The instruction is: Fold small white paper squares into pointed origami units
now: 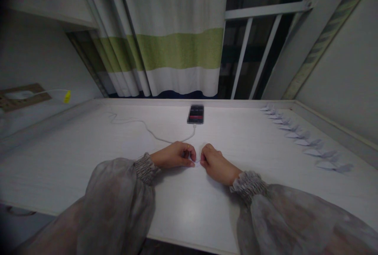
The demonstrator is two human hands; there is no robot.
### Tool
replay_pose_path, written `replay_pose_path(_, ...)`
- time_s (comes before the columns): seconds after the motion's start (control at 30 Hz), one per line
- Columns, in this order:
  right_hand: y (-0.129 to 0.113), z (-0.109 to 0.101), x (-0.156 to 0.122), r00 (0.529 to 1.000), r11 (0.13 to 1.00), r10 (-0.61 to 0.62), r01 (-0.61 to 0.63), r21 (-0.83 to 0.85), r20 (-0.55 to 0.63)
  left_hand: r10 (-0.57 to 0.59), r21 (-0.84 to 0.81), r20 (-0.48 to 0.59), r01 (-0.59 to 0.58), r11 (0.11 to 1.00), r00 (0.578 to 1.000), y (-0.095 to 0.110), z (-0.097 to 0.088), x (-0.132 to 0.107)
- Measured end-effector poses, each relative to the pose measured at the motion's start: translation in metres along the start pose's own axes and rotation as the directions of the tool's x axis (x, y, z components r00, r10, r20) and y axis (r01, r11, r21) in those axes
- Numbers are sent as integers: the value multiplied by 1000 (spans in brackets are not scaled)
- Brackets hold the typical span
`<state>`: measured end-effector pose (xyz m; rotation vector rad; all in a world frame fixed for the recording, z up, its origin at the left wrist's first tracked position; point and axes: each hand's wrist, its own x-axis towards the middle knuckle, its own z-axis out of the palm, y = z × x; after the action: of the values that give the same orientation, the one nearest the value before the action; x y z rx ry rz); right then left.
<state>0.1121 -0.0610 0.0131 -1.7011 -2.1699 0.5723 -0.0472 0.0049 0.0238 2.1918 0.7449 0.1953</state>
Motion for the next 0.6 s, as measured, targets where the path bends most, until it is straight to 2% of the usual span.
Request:
replay_pose_path(0.3, 6, 1, 2, 999, 997, -15, 17, 69, -34, 14, 39, 15, -15, 999, 1000, -5, -1, 1)
replay_pose_path(0.6, 7, 2, 3, 1000, 997, -9, 10, 75, -15, 37, -102, 23, -34, 994, 999, -12, 2, 3)
